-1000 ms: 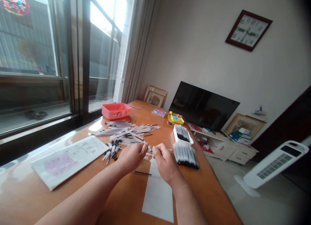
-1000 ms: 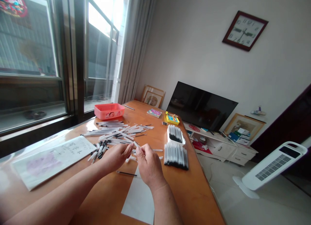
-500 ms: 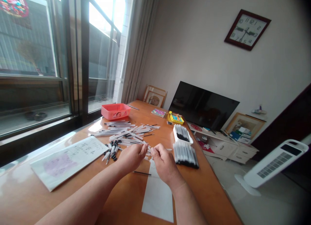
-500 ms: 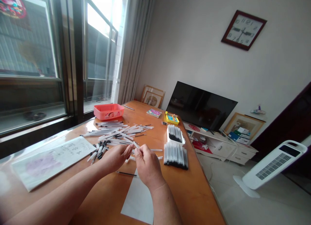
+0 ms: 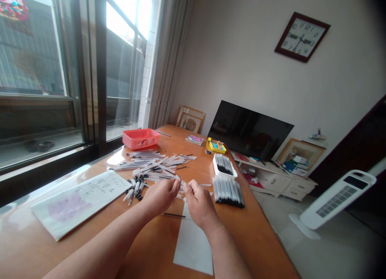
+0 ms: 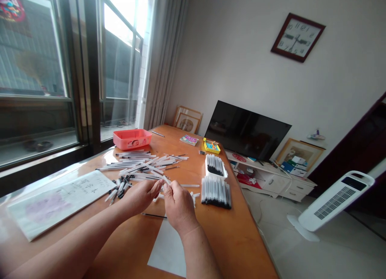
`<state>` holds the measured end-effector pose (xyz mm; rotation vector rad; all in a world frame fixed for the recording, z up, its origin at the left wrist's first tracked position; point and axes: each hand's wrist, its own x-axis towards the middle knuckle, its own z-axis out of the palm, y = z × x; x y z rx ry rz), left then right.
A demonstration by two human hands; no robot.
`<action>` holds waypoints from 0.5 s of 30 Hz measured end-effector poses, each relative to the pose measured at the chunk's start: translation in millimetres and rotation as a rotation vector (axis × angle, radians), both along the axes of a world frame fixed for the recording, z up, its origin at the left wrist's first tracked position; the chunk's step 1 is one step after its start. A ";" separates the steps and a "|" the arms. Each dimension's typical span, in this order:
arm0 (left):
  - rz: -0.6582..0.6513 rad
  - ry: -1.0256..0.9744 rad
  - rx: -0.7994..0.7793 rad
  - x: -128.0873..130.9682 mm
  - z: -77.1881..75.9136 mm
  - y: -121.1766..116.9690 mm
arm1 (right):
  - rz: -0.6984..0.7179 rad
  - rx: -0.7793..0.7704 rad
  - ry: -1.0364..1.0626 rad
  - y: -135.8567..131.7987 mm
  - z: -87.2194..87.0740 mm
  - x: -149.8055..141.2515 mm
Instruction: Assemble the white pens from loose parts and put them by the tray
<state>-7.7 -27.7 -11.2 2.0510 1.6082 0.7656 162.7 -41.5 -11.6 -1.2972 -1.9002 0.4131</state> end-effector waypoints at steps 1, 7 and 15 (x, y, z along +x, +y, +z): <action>-0.003 0.006 0.010 0.2 -0.1 -0.2 | -0.002 0.004 0.005 0.5 -1.2 -0.9; 0.016 0.039 0.109 2.1 0.4 -0.7 | -0.066 -0.049 0.136 6.8 -9.3 -7.7; -0.261 -0.168 0.211 6.0 -13.1 1.9 | -0.174 -0.037 0.201 16.7 -8.7 8.3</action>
